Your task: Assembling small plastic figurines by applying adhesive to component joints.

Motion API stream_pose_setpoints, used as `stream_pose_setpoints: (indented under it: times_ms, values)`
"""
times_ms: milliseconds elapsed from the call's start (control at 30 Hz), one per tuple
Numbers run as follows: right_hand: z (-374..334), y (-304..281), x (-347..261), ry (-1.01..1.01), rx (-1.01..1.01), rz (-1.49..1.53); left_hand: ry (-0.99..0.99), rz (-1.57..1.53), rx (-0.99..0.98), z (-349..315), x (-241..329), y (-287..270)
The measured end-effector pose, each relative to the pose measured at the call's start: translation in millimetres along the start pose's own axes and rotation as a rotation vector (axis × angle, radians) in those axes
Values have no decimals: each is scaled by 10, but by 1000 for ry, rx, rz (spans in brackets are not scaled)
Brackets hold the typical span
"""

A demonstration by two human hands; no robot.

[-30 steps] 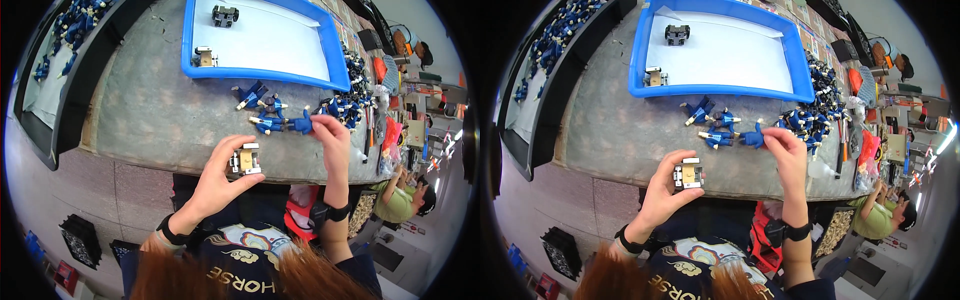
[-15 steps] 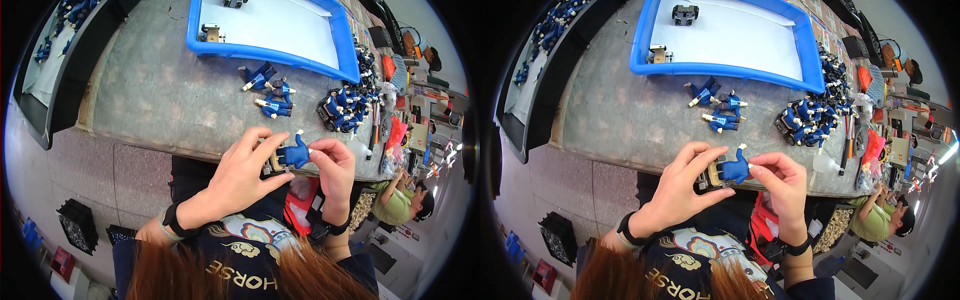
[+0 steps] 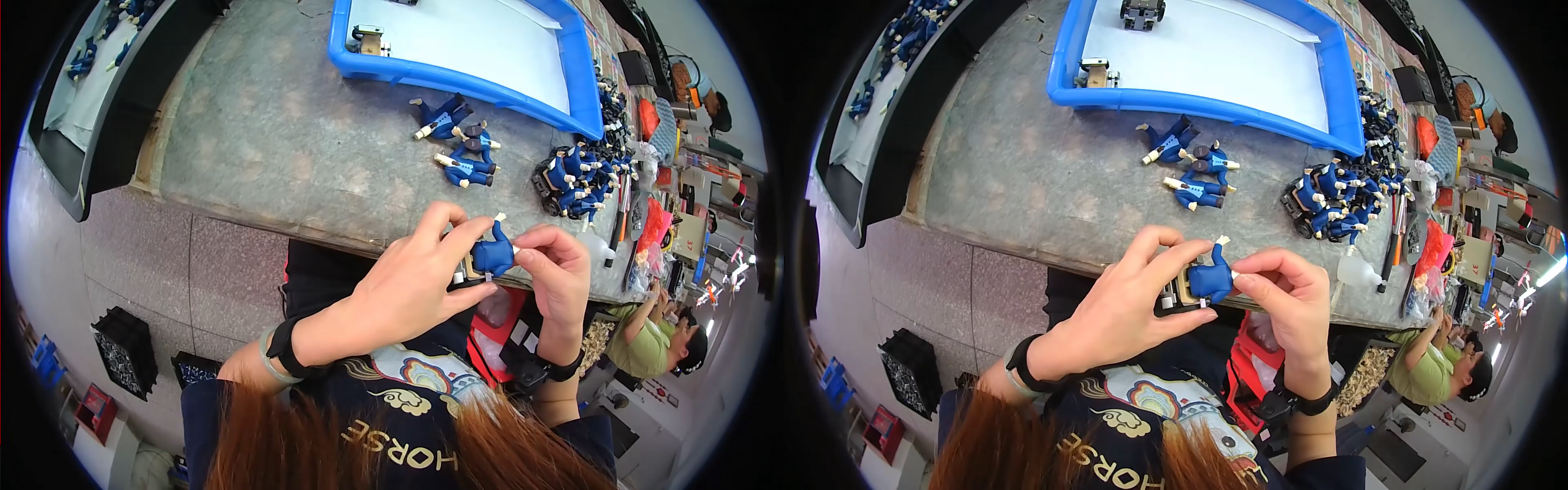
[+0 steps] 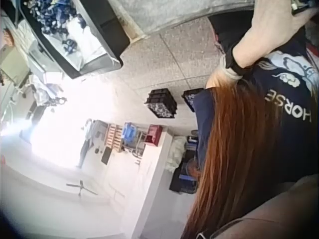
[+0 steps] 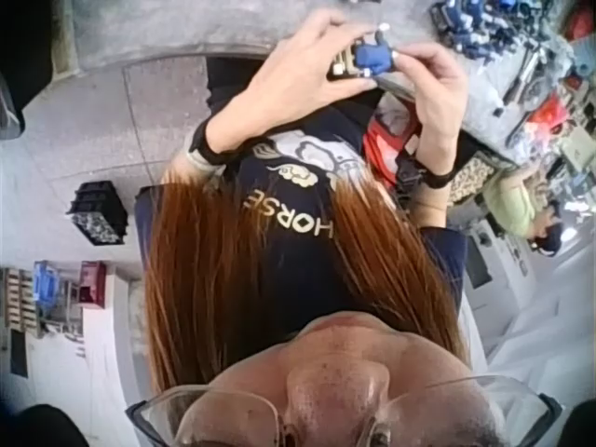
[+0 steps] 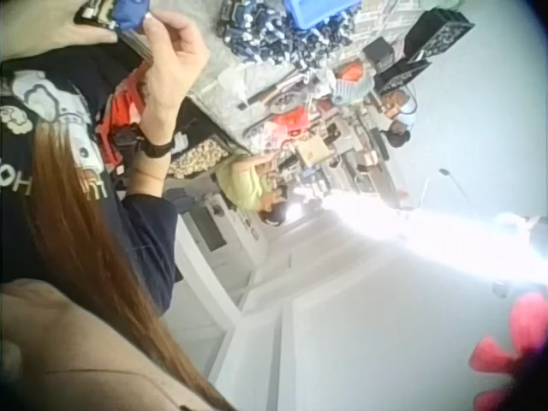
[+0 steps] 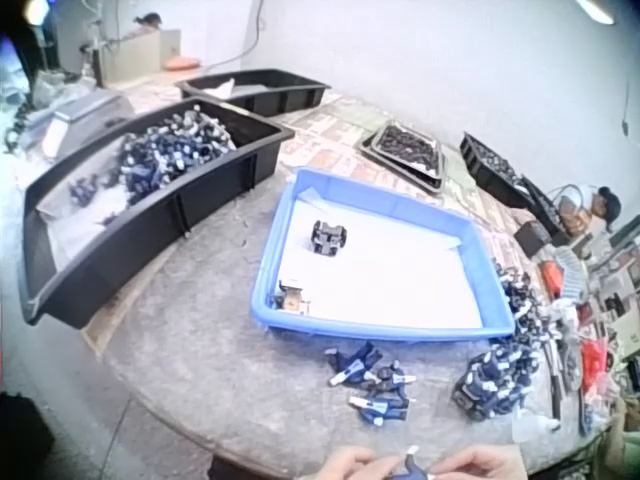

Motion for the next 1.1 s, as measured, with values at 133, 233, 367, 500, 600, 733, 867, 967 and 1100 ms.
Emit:
stream_pose_setpoints:
  times_ms: [133,233,367,500,600,733,867,967,1100]
  values:
    - [4,16,-16,13,-12,-51,2,20,-30,6,1,13]
    - [17,27,-25,32,-16,-78,-12,16,-52,24,-13,21]
    - [38,80,-12,80,-25,-53,50,21,-16,20,13,-18]
    - [43,50,62,140,-15,-14,48,14,-22,33,1,-17]
    - [50,34,134,175,-44,33,-61,8,-84,39,-58,8]
    - [42,28,156,179,-39,77,-96,-6,-98,46,-66,14]
    - [14,43,107,126,-10,42,-98,3,-115,59,-71,25]
    - [4,79,76,115,-25,-10,-88,7,-127,54,-73,29]
    - [-20,106,58,102,-14,20,-78,7,-146,44,-52,28]
Point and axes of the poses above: each hand's wrist, its own z-axis towards the middle knuckle, its own y-axis out of the palm, x = y × z, the point moved 8 cm from there along z, towards the middle knuckle, and after that the axes turned 3 degrees about y, right-handed, at the moved point
